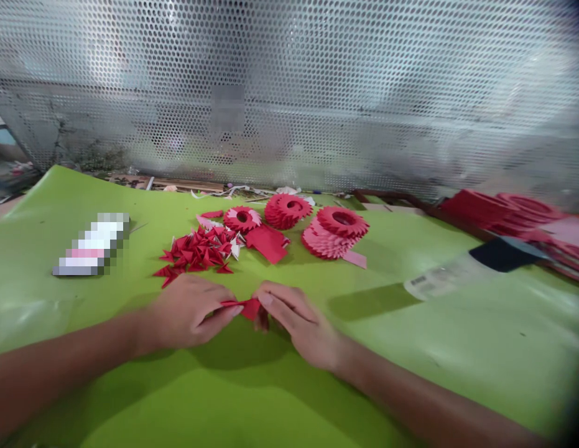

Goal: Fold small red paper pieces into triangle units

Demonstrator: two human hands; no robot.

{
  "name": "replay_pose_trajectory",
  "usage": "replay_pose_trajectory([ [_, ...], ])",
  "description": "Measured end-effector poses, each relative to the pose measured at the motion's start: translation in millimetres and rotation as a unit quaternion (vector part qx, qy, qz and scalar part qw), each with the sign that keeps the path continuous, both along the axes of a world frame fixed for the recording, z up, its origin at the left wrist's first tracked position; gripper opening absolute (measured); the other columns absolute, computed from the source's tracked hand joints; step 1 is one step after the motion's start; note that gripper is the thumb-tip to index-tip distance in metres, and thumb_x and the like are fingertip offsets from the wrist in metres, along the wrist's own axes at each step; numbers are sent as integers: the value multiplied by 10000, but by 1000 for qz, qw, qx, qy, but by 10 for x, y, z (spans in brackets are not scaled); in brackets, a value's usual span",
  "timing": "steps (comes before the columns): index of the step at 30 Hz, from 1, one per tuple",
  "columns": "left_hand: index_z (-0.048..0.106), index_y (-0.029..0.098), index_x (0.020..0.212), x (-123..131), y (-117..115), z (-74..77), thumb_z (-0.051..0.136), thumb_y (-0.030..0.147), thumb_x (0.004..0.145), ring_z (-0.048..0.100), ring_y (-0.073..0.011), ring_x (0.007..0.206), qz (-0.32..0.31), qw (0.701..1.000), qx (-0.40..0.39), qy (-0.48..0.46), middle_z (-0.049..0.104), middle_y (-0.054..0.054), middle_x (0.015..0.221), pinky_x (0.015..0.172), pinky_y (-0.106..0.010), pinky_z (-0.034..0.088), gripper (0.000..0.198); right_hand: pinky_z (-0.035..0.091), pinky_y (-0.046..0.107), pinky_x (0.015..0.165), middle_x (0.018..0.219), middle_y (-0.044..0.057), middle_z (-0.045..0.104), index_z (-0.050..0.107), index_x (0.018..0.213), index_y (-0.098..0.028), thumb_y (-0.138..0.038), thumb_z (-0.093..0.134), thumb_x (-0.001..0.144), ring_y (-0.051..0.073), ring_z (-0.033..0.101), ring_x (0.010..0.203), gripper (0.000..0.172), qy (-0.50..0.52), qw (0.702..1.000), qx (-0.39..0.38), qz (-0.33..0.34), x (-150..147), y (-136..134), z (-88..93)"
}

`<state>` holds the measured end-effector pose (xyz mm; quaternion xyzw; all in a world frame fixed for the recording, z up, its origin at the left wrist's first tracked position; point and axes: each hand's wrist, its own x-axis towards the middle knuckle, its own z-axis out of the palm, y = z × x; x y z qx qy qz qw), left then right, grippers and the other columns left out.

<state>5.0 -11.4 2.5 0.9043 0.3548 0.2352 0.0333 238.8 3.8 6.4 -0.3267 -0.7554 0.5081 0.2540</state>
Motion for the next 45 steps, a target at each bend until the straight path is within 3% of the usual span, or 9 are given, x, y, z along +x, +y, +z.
replay_pose_trajectory([
  [8,716,177,723,37,12,16,361,301,1063,547,-122,433,-3,999,34,-39,638,0,538,457,-223,347,507,450,266,667,755,21,630,623,813,-185,-634,403,1044,148,575,693,551,15,1000,-21,9,-14,-1,-13],
  [17,637,178,642,57,-24,34,365,263,1043,514,-136,424,-22,997,67,-17,605,-3,508,464,-265,297,492,363,244,550,678,-9,571,625,800,-187,-529,496,1024,126,494,598,429,-65,997,47,-14,-56,-24,3],
  [20,641,177,649,58,-20,21,380,254,1034,517,-136,426,-18,997,71,-26,608,-3,512,461,-265,302,471,358,249,550,668,-6,573,613,757,-186,-546,501,1018,127,495,597,459,-67,995,62,-25,-54,-22,-16],
  [26,608,180,610,29,7,-45,407,254,1026,440,-103,375,3,997,48,-64,540,22,465,406,-219,279,468,457,278,656,741,20,633,624,806,-190,-628,386,1049,154,585,679,554,9,1000,1,-19,-11,23,-60],
  [45,692,168,701,27,7,-18,422,251,1027,521,-119,413,-6,997,48,-59,622,-11,529,440,-234,362,432,453,269,643,746,21,627,629,817,-181,-655,408,1032,148,581,681,565,-4,1000,-10,4,-17,19,-44],
])
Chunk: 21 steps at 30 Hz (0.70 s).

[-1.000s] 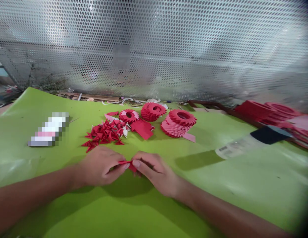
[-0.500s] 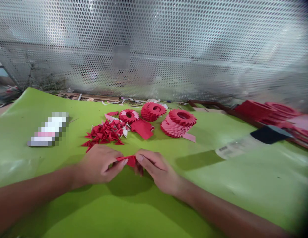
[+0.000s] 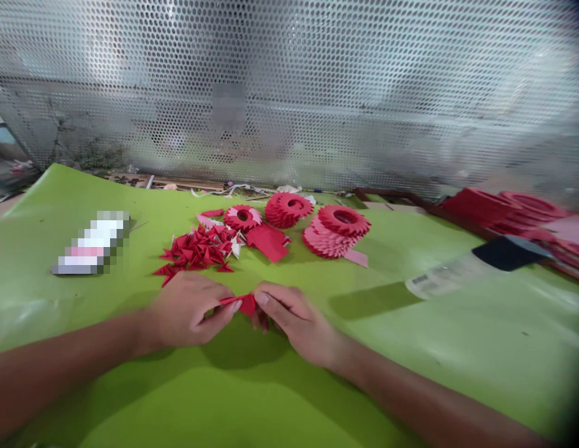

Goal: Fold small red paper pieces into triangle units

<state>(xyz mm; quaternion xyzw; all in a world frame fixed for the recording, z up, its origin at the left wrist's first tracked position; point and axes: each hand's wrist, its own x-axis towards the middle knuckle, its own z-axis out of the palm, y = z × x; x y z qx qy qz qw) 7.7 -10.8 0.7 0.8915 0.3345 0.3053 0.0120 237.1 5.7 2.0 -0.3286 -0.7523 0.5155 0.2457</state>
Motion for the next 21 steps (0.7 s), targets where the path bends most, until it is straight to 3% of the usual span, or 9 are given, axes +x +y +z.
replay_pose_trajectory([
  [10,664,173,693,22,-23,6,416,233,1014,527,-133,442,-13,999,13,47,650,-7,554,479,-262,347,410,374,249,563,684,-1,597,622,783,-185,-498,480,1041,131,521,609,429,-69,994,79,-23,-43,-24,38],
  [16,659,175,685,16,-2,-31,418,253,1031,469,-114,392,25,999,32,-1,596,5,498,439,-247,313,429,419,249,609,701,1,608,609,777,-187,-536,417,1064,132,560,639,492,-23,998,61,-16,-25,-14,18],
  [21,638,186,657,11,0,-16,403,265,1036,482,-120,392,29,999,36,16,589,2,492,438,-251,321,453,406,246,586,702,-1,600,608,789,-188,-534,434,1062,128,540,621,474,-34,997,69,-15,-25,-16,19],
])
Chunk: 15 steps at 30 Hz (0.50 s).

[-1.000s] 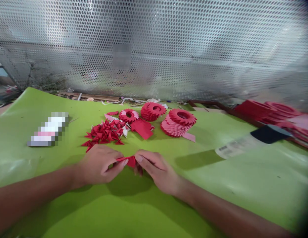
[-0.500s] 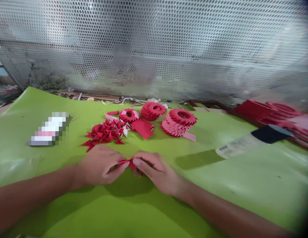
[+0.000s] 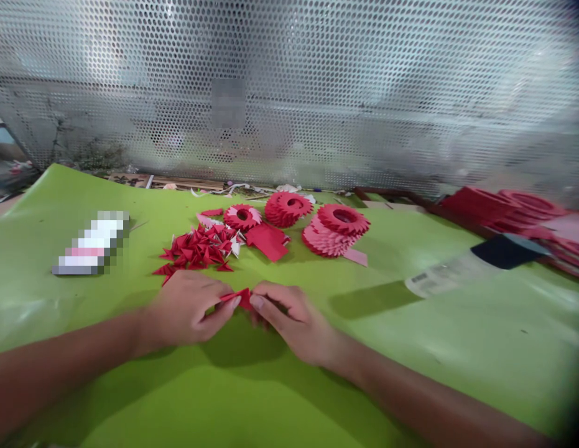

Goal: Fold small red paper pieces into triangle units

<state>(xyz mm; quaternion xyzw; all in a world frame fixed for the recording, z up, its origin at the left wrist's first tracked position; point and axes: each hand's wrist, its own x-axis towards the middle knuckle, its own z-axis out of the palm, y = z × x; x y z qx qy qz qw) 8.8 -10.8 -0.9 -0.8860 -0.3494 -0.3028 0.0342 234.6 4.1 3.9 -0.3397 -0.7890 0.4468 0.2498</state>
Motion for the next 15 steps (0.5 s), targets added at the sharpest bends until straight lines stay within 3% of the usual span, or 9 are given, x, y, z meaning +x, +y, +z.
replay_pose_trajectory([
  [12,707,171,761,-11,-19,41,387,257,1039,578,-138,465,-31,999,7,41,693,-19,594,487,-261,398,433,350,243,542,659,-12,573,629,767,-185,-529,552,997,120,479,586,421,-1,1000,-21,0,-21,21,30],
  [15,737,170,885,-24,-9,23,410,274,1053,652,-154,529,-32,999,5,22,755,-28,698,518,-264,463,382,337,244,528,654,-13,574,631,758,-185,-498,565,993,117,469,571,397,5,1000,-19,-4,-9,29,14],
])
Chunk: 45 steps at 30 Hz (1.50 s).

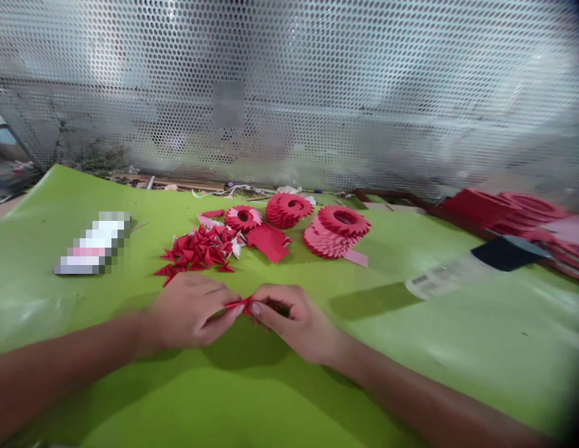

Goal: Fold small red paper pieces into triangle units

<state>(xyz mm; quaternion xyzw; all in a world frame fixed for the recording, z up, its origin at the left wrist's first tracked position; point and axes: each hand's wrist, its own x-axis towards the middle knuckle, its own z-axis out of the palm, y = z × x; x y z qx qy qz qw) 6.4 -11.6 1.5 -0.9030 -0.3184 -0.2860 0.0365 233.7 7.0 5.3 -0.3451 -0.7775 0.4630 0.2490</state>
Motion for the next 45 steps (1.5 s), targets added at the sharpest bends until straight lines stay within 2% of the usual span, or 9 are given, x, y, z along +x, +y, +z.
replay_pose_trajectory([
  [5,726,195,1166,-35,13,2,535,345,1053,731,-154,666,-40,997,-40,-57,813,-55,915,604,-253,563,268,298,239,485,620,-24,542,640,764,-193,-472,565,986,118,437,537,364,2,1000,-13,-29,15,10,8],
  [9,761,169,1106,-22,4,51,487,277,1058,758,-169,787,-97,976,-147,-130,813,-88,953,658,-255,600,298,313,245,502,646,-4,586,681,794,-181,-425,571,982,123,457,558,327,1,999,3,-34,12,4,16],
  [13,750,164,1052,26,8,68,564,278,1003,707,-141,665,-10,945,-277,-174,798,-59,898,536,-203,534,223,309,253,496,643,3,591,684,763,-184,-405,573,983,124,452,552,331,-6,999,47,-9,12,-20,-17],
  [16,722,167,1034,38,21,57,601,356,980,635,-119,581,20,933,-332,-137,756,-26,826,478,-183,440,230,333,253,504,675,13,623,712,801,-178,-354,570,986,126,484,563,293,-15,996,88,6,19,-40,-45],
  [21,697,179,901,25,35,51,551,337,1003,578,-119,581,5,944,-320,-85,673,7,730,517,-203,378,237,314,249,498,655,2,610,710,800,-174,-319,574,991,117,478,545,276,-42,992,122,4,29,-36,-53],
  [29,681,191,866,33,6,5,589,222,960,620,-156,689,-22,961,-275,-31,707,-2,770,609,-239,381,135,298,238,504,626,-16,559,629,737,-179,-337,524,1004,108,464,542,328,-103,986,132,11,19,-38,-16],
  [37,715,201,989,69,36,68,609,368,961,595,-151,670,61,910,-403,-77,714,-9,858,586,-235,391,200,307,224,506,639,-17,583,611,788,-181,-317,467,1032,103,482,534,315,-94,979,176,-33,27,-12,-78],
  [42,721,179,928,53,80,79,536,426,987,583,-180,707,73,909,-408,-55,691,-25,822,610,-265,371,314,303,221,487,638,-15,592,619,788,-184,-314,474,1021,105,483,528,304,-86,980,172,-54,35,-12,-57],
  [45,712,178,938,44,85,81,511,422,988,584,-182,725,77,900,-419,-86,683,-24,830,635,-268,388,320,307,218,486,635,-19,610,643,803,-181,-294,496,997,100,481,518,268,-98,981,157,-52,29,-13,-39],
])
